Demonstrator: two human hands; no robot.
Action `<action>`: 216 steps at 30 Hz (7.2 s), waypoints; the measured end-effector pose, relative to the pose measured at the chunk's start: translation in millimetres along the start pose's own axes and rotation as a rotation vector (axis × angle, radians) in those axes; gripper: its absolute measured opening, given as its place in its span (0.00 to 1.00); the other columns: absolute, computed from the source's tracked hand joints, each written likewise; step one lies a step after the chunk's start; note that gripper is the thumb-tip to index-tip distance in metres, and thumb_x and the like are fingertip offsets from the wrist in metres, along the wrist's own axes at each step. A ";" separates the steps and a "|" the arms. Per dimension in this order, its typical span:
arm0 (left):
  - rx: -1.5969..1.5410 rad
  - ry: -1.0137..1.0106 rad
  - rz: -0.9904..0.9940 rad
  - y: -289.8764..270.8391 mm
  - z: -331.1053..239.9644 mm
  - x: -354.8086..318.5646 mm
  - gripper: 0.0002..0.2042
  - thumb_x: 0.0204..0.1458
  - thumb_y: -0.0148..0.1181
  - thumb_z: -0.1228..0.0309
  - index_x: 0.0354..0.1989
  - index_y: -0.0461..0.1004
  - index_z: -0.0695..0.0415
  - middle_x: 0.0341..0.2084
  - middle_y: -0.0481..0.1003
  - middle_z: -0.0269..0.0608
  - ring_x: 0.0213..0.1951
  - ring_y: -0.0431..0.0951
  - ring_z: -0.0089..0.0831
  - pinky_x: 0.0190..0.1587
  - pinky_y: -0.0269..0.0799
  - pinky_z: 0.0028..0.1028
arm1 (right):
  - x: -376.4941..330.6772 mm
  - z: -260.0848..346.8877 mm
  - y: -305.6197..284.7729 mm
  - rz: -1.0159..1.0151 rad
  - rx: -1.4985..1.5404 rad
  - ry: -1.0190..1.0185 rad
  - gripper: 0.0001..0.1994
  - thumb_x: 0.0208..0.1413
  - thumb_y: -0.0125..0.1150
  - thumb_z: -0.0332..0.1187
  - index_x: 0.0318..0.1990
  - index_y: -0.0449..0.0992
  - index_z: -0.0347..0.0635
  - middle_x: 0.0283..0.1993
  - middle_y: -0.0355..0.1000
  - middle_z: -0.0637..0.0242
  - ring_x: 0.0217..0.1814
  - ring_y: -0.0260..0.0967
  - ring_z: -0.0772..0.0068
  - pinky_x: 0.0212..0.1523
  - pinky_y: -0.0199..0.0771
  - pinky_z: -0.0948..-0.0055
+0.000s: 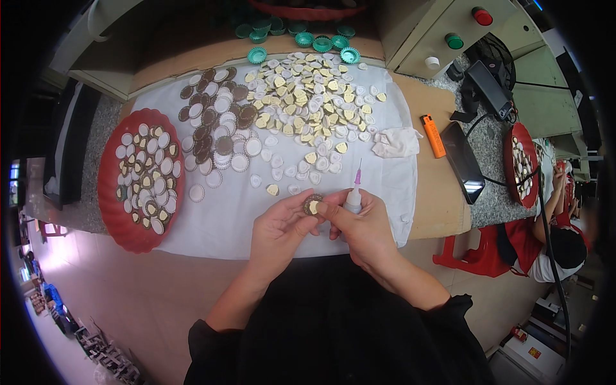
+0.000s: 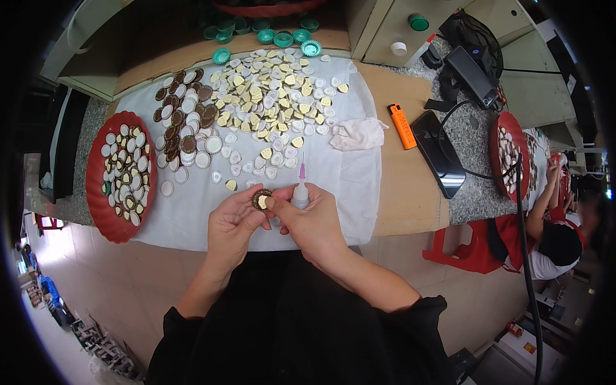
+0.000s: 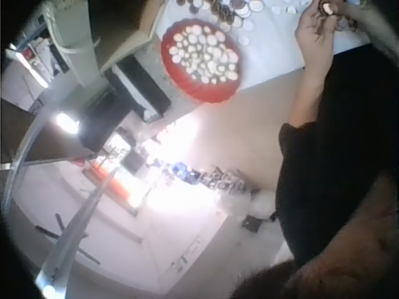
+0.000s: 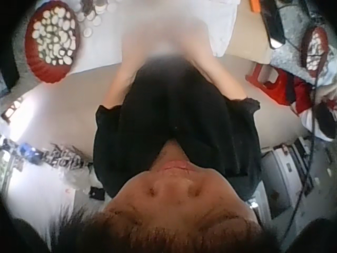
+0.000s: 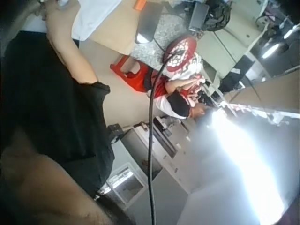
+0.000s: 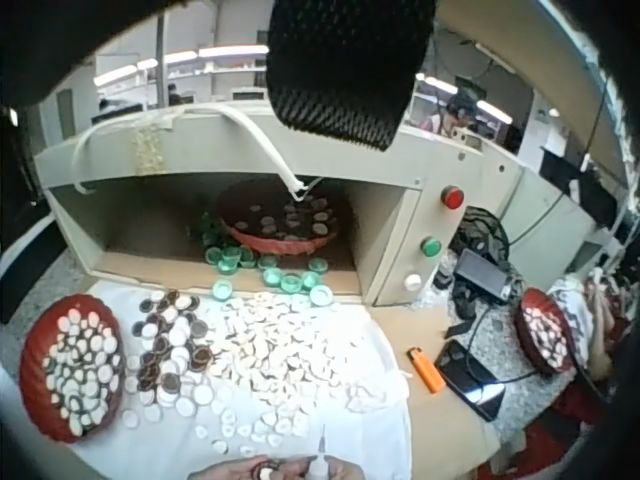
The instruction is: Applying glue to circular bases and attaching heart-shaped pieces to assemble toy parts.
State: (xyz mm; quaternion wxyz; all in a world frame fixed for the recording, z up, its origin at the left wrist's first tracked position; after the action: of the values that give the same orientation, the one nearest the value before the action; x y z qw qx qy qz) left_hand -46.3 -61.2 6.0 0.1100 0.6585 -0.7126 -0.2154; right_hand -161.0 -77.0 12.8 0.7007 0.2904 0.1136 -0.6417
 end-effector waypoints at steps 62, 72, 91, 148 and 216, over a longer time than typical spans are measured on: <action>-0.079 -0.142 -0.074 3.2 -6.6 2.0 0.09 0.46 0.50 0.79 0.37 0.68 0.67 0.30 0.71 0.42 0.27 0.70 0.24 0.30 0.67 0.21 | 1.1 9.7 -3.4 0.227 -0.163 -0.068 0.09 0.45 0.57 0.30 0.30 0.70 0.33 0.23 0.68 0.67 0.21 0.62 0.83 0.22 0.63 0.85; -0.062 -0.115 -0.008 4.6 -6.3 -1.6 0.06 0.46 0.53 0.76 0.31 0.69 0.65 0.22 0.72 0.39 0.25 0.70 0.21 0.25 0.63 0.18 | -5.1 8.5 3.1 0.284 -0.247 -0.152 0.08 0.44 0.58 0.29 0.29 0.70 0.33 0.23 0.67 0.68 0.23 0.62 0.82 0.25 0.63 0.83; 1.617 0.492 -0.797 -124.3 -153.9 -47.2 0.06 0.40 0.57 0.75 0.29 0.74 0.60 0.30 0.70 0.40 0.34 0.67 0.33 0.34 0.65 0.25 | 3.1 26.1 -9.9 0.268 0.124 -0.083 0.09 0.48 0.49 0.29 0.37 0.64 0.36 0.26 0.64 0.65 0.23 0.63 0.73 0.24 0.65 0.75; 1.567 0.435 -0.311 -20.2 -67.3 53.0 0.15 0.34 0.62 0.71 0.32 0.68 0.62 0.27 0.66 0.42 0.33 0.66 0.36 0.33 0.63 0.30 | 11.0 27.6 -14.1 0.232 0.295 -0.027 0.12 0.51 0.47 0.35 0.40 0.64 0.37 0.29 0.67 0.60 0.26 0.63 0.73 0.27 0.62 0.75; -0.492 -0.162 0.139 -16.1 4.7 11.3 0.16 0.53 0.42 0.72 0.50 0.57 0.61 0.47 0.63 0.43 0.42 0.66 0.30 0.41 0.61 0.26 | -27.3 61.6 2.3 0.082 -0.728 -1.096 0.13 0.44 0.57 0.30 0.37 0.63 0.36 0.31 0.62 0.59 0.30 0.59 0.65 0.32 0.60 0.74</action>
State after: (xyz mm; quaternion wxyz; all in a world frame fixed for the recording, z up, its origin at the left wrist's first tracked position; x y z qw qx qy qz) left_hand -35.2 -72.2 -6.9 0.2238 0.5419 -0.6890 -0.4262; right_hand -176.1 -88.3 77.5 0.7345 -0.3296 -0.0611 -0.5900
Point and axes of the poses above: each hand's wrist, its own x-axis towards the middle knuckle, its own y-axis out of the palm, z = x × y, the point moved 7 cm from there along x, towards the middle knuckle
